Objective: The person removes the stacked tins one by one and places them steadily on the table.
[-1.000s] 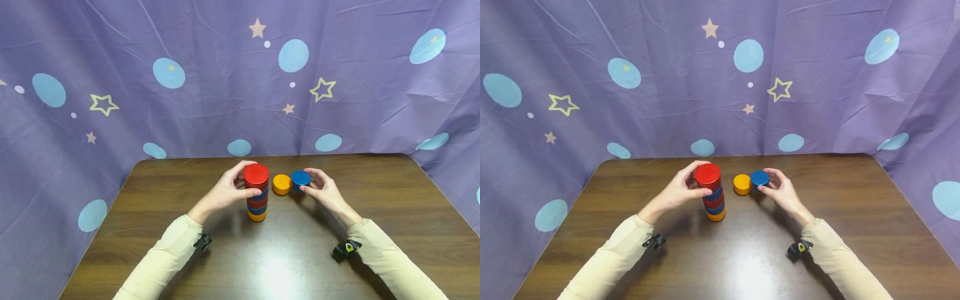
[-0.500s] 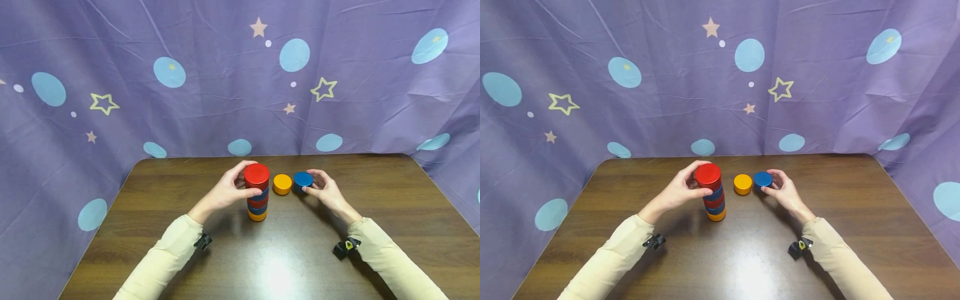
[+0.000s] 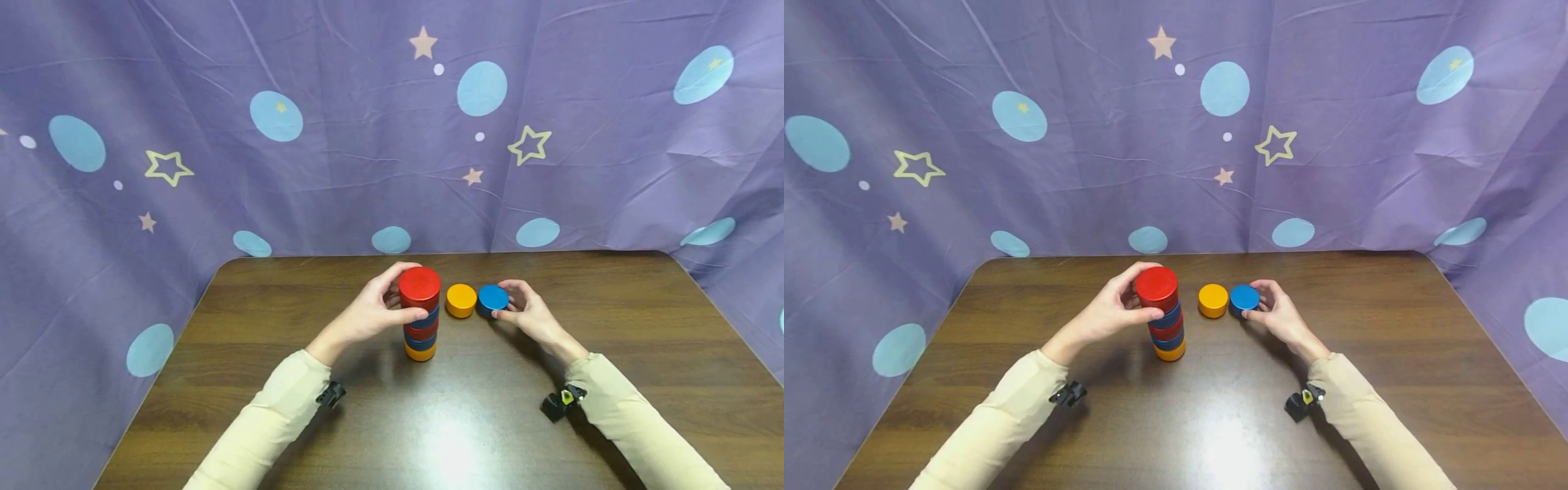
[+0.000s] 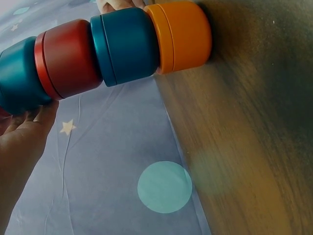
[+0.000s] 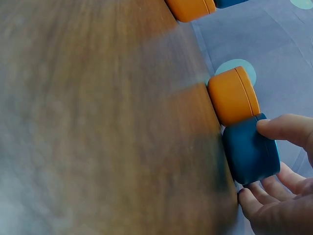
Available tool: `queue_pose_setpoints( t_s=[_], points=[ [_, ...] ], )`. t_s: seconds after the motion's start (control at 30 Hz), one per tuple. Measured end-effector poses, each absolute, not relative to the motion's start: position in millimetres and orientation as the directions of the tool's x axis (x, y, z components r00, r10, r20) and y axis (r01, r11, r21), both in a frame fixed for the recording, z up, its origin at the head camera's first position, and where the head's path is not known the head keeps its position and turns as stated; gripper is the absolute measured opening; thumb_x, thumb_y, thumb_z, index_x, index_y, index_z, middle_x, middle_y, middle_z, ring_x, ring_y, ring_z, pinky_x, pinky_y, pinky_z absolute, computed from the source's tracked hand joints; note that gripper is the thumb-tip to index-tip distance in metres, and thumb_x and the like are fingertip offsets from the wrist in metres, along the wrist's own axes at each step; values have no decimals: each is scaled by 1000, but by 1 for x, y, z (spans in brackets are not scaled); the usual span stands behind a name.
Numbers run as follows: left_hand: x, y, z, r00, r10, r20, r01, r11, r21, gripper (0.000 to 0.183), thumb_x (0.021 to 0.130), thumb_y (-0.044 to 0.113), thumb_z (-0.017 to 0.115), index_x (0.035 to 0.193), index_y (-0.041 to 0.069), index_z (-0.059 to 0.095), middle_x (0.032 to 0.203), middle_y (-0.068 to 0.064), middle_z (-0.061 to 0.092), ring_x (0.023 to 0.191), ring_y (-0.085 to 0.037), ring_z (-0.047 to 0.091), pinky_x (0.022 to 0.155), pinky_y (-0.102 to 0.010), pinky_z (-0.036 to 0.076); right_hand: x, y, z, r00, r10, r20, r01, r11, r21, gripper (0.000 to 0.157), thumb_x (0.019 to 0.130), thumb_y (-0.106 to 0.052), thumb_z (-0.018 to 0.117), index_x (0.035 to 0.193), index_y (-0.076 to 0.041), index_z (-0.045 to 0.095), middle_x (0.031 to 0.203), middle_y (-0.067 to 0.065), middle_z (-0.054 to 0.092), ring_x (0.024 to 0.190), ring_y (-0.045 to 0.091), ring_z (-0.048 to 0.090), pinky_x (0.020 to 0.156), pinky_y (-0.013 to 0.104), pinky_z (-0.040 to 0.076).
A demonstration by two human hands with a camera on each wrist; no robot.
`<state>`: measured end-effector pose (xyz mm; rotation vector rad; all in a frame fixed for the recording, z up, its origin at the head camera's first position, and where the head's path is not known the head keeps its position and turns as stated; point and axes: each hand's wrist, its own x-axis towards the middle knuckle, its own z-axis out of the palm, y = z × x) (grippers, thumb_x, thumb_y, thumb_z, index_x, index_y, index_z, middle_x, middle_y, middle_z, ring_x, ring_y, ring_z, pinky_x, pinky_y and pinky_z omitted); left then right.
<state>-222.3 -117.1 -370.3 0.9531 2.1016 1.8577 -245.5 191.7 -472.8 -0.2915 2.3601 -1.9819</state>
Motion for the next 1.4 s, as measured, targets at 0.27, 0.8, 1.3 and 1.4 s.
queue_pose_setpoints(
  t_s=[0.27, 0.8, 1.3, 1.4],
  points=[
    [-222, -117, -369, -777, 570, 268, 338, 18, 941, 62, 81, -7, 73, 135, 1, 45, 121, -16, 58, 106, -26, 61, 95, -37, 47, -248, 192, -475, -977, -196, 86, -123, 183, -975, 58, 82, 10, 68, 132, 11, 38, 135, 32, 44, 127, 42, 42, 107, 37, 35],
    [-223, -116, -371, -775, 575, 262, 333, 21, 943, 62, 81, -8, 73, 135, 0, 43, 122, -17, 57, 107, -26, 60, 95, -36, 48, -251, 195, -471, -963, -251, 100, -151, 191, -970, 60, 81, 11, 68, 133, 12, 39, 137, 34, 42, 127, 45, 41, 108, 49, 31],
    [-222, -115, -372, -765, 580, 281, 335, -15, 942, 62, 80, -9, 72, 134, -1, 43, 122, -18, 57, 104, -27, 60, 95, -38, 47, -248, 202, -453, -968, -228, 102, -143, 174, -974, 67, 81, 10, 68, 139, 9, 35, 135, 35, 40, 127, 45, 40, 109, 51, 26],
    [-222, -115, -372, -764, 581, 281, 334, -16, 942, 61, 80, -9, 72, 133, -1, 43, 121, -17, 57, 104, -27, 60, 96, -38, 47, -246, 203, -446, -969, -220, 112, -146, 147, -978, 67, 81, 10, 68, 139, 9, 35, 138, 35, 38, 129, 47, 36, 111, 51, 25]
  ],
)
